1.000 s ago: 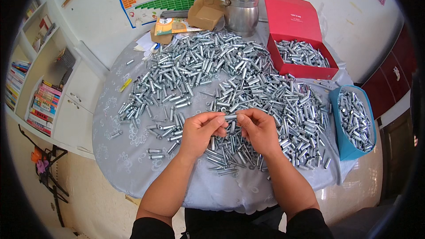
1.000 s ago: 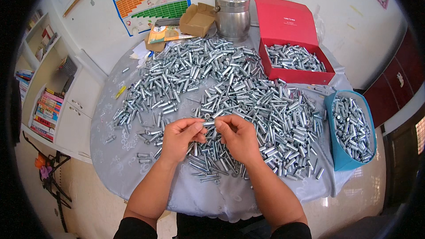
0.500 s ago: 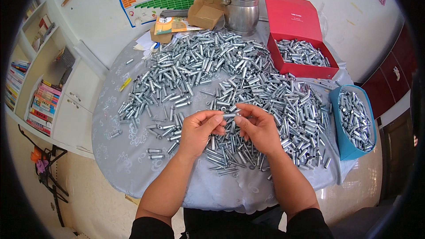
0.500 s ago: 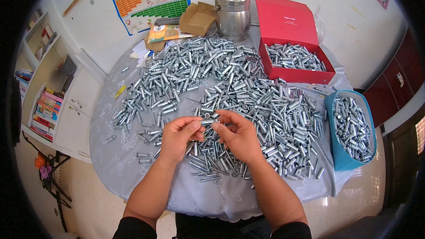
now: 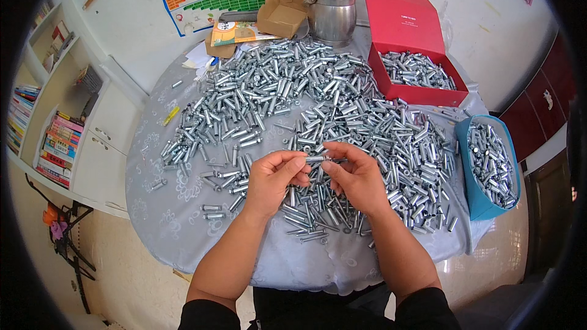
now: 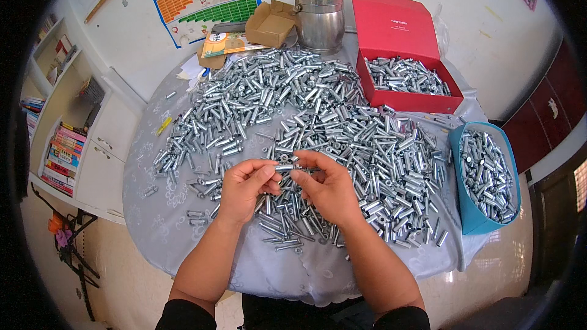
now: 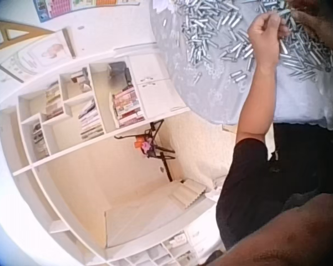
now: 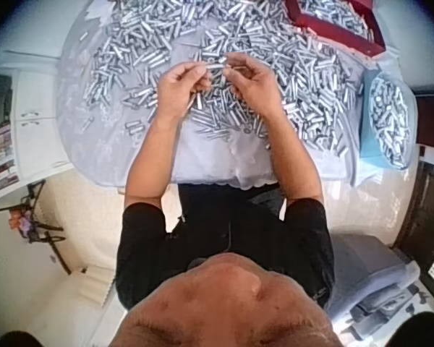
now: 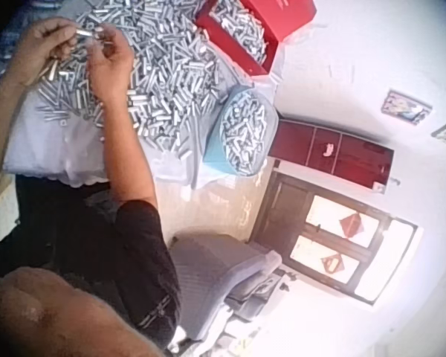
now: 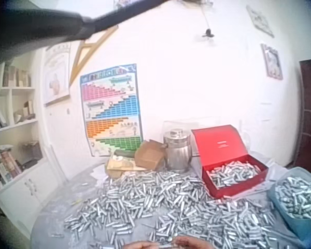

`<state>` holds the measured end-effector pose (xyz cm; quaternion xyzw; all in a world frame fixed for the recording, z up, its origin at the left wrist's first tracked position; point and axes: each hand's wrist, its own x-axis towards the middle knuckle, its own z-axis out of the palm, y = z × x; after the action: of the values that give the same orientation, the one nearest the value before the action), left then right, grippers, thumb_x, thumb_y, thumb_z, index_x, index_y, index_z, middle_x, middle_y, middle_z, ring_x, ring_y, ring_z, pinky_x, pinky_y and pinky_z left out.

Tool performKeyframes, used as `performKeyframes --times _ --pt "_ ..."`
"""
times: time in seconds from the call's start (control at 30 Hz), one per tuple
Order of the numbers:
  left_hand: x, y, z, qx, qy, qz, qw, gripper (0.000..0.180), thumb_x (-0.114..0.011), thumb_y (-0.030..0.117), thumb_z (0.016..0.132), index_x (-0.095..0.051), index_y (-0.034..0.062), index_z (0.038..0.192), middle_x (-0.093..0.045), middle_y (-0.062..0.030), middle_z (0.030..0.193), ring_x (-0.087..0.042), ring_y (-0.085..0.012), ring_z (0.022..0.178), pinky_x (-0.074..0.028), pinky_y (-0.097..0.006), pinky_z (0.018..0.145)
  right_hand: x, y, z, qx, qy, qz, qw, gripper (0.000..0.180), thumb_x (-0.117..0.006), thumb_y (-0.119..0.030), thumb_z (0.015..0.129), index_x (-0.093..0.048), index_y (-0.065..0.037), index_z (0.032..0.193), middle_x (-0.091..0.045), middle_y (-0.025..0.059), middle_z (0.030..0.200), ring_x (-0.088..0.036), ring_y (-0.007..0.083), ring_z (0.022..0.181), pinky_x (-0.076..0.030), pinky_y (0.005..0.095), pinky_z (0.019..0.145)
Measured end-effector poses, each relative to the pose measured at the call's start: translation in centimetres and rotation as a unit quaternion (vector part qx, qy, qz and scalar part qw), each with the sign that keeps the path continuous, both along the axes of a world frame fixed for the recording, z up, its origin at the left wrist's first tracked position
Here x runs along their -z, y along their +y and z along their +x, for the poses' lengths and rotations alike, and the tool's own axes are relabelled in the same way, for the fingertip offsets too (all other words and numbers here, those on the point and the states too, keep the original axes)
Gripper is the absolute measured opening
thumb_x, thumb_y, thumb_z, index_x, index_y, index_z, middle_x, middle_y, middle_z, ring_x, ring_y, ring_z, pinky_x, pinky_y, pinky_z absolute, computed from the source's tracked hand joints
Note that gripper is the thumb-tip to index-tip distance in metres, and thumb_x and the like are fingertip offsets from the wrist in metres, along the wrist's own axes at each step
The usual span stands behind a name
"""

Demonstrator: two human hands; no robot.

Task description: The person sits at a table covered with a large pile of silver metal fasteners. They repeatedly pick up individual fasteners and small washers, insert the washers into the fasteners, and place the assembled units back onto the table. The process is repetitive and involves handling the small metal parts one by one.

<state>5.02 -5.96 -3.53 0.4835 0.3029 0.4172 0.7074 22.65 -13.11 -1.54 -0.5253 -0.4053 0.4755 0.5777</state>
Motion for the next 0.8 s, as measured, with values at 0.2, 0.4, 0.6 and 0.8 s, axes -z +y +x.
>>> performKeyframes --times 0.2,0.4,0.6,0.8 --pt "0.0 0.1 0.0 0.002 -0.001 -0.009 1.000 0.021 -0.063 0.012 0.095 -0.065 -0.0042 0.109 -0.070 -0.0126 0.088 -0.067 -0.0152 0.070 -0.059 -0.028 0.064 0.3 0.1 0.1 0.003 0.001 0.009 1.000 0.019 -0.064 -0.008 0.094 -0.064 0.000 0.111 -0.065 0.0017 0.084 -0.055 0.0049 0.058 -0.043 0.0199 0.049" --pt "0.1 0.1 0.0 0.001 -0.007 -0.013 1.000 0.021 -0.062 0.012 0.095 -0.065 -0.0042 0.109 -0.070 -0.0126 0.088 -0.067 -0.0149 0.069 -0.059 -0.028 0.064 0.5 0.2 0.5 -0.014 -0.011 -0.021 1.000 0.020 -0.064 -0.009 0.094 -0.064 -0.001 0.112 -0.064 0.0012 0.083 -0.055 0.0053 0.059 -0.043 0.0196 0.049" --pt "0.0 0.1 0.0 0.002 -0.009 -0.009 1.000 0.021 -0.062 0.012 0.096 -0.065 -0.0041 0.109 -0.070 -0.0126 0.088 -0.067 -0.0147 0.069 -0.060 -0.028 0.064 0.1 0.2 -0.4 0.016 0.010 0.015 1.000 0.018 -0.064 -0.011 0.095 -0.065 -0.001 0.111 -0.063 0.0000 0.078 -0.053 0.0053 0.055 -0.042 0.0196 0.047" --pt "0.1 0.1 0.0 0.007 -0.011 -0.015 1.000 0.021 -0.062 0.012 0.096 -0.065 -0.0037 0.109 -0.070 -0.0124 0.088 -0.067 -0.0146 0.069 -0.060 -0.028 0.064 0.6 0.2 -0.2 0.013 0.000 0.015 1.000 0.019 -0.065 -0.012 0.095 -0.065 -0.001 0.110 -0.064 0.0011 0.080 -0.055 0.0051 0.058 -0.044 0.0197 0.051"
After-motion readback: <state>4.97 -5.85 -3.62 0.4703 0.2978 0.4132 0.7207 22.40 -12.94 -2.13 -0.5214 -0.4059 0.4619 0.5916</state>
